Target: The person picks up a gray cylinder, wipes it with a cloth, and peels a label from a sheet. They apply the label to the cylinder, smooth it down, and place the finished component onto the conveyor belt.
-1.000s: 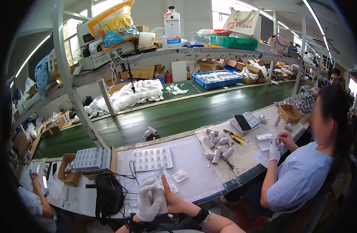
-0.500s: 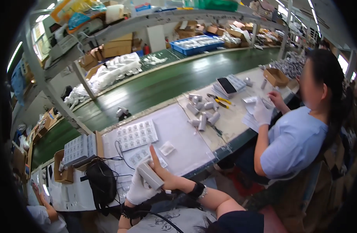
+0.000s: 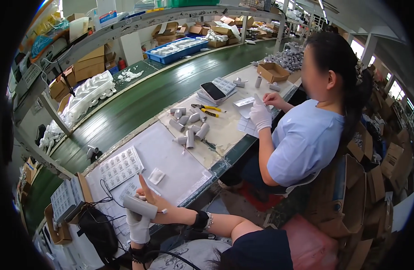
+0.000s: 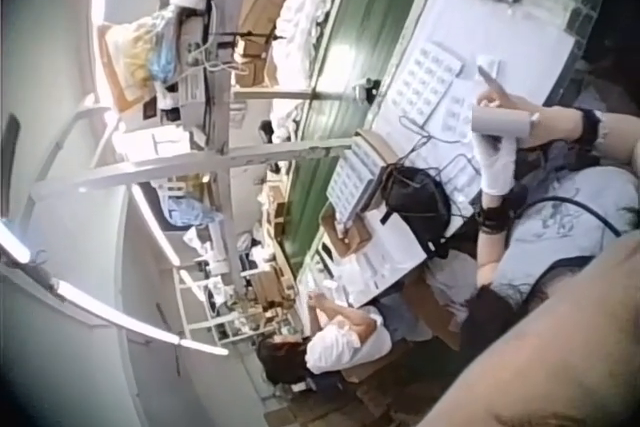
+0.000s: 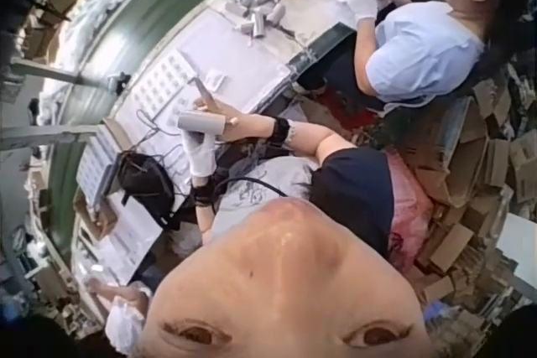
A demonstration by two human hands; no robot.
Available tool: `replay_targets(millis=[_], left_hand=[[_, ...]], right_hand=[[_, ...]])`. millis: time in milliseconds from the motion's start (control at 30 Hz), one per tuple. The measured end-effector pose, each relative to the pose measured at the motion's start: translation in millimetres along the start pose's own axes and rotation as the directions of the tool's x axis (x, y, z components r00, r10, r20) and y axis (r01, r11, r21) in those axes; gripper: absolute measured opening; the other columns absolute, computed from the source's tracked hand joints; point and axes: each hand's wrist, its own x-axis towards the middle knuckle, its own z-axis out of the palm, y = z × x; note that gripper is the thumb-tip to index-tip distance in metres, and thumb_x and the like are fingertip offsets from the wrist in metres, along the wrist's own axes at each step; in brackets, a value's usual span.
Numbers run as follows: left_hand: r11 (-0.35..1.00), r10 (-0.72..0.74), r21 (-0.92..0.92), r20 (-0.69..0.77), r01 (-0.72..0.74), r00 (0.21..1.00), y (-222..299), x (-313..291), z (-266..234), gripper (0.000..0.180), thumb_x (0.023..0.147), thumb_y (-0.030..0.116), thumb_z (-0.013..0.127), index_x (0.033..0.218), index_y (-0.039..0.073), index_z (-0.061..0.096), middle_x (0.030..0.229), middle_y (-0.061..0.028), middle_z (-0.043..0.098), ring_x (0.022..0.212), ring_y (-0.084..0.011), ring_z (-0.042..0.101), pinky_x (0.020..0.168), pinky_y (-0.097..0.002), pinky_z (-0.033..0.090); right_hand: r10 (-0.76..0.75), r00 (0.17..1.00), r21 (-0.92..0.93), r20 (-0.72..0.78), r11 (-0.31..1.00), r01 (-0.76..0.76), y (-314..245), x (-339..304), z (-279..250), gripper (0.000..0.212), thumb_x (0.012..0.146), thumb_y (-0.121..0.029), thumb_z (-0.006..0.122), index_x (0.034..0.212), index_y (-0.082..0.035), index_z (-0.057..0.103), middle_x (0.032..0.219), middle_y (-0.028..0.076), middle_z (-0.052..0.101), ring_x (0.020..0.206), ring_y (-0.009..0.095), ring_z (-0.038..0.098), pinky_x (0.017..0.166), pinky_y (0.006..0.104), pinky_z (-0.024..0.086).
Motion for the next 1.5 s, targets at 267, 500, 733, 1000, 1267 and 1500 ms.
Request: replay_targets(millis=[267,500,733,1000,1267,1500], left_hand=[[0.996,-0.055,0.050,-0.217,0.067,0.975,-23,11,-44,0.035,0.084,0.008,0.064,0.114,0.005,0.045,0.100,-0.0048,0.056,0.097,-0.0163,0.055,0.086,-0.0305,0.045],[0.978,-0.097,0.145,-0.332,0.152,0.938,-13,15,-37,0.036,0.083,0.000,0.059,0.116,0.000,0.046,0.098,-0.0045,0.055,0.083,-0.0154,0.057,0.068,-0.0275,0.049],[0.955,-0.266,-0.177,-0.144,0.239,0.953,-7,10,-23,0.054,0.081,-0.008,0.055,0.129,0.004,0.033,0.111,-0.0072,0.052,0.095,-0.0182,0.059,0.076,-0.0294,0.052],[0.755,-0.250,-0.605,0.092,0.254,0.964,0,7,-28,0.039,0.083,-0.004,0.059,0.118,0.005,0.044,0.098,-0.0062,0.058,0.085,-0.0141,0.061,0.074,-0.0264,0.051],[0.996,-0.094,0.008,-0.032,0.094,0.995,-16,4,-27,0.029,0.096,0.024,0.048,0.119,0.006,0.043,0.101,-0.0045,0.057,0.088,-0.0136,0.059,0.076,-0.0277,0.051],[0.930,-0.187,-0.311,0.052,0.194,0.981,0,3,-21,0.037,0.097,0.038,0.042,0.120,0.009,0.045,0.106,-0.0044,0.057,0.092,-0.0144,0.059,0.079,-0.0293,0.051]], right_hand=[[-0.082,0.991,-0.160,0.107,0.982,0.098,-13,8,-40,0.081,0.075,-0.006,0.069,0.142,-0.011,0.024,0.110,0.014,0.052,0.094,0.025,0.057,0.082,0.0340,0.046],[-0.148,0.942,-0.182,-0.302,0.979,0.095,-17,13,-61,0.034,0.069,0.000,0.074,0.102,-0.007,0.067,0.094,0.008,0.059,0.083,0.018,0.057,0.074,0.0275,0.048],[-0.136,0.919,-0.105,-0.371,0.989,0.104,-22,6,-73,0.016,0.071,0.011,0.067,0.083,0.001,0.064,0.087,0.009,0.059,0.079,0.015,0.056,0.069,0.0243,0.045],[-0.074,0.943,0.059,-0.324,0.993,0.099,-40,10,-65,0.014,0.074,0.012,0.064,0.085,0.003,0.064,0.083,0.009,0.059,0.076,0.014,0.054,0.065,0.0220,0.043],[0.130,0.944,0.410,-0.303,0.912,0.006,-47,18,-54,0.014,0.075,0.010,0.062,0.087,0.004,0.064,0.082,0.008,0.059,0.074,0.012,0.054,0.064,0.0191,0.041],[0.311,0.950,0.682,-0.031,0.701,-0.208,-65,30,-35,0.028,0.079,0.006,0.064,0.107,0.002,0.060,0.085,0.005,0.063,0.073,0.006,0.056,0.064,0.0175,0.044]])
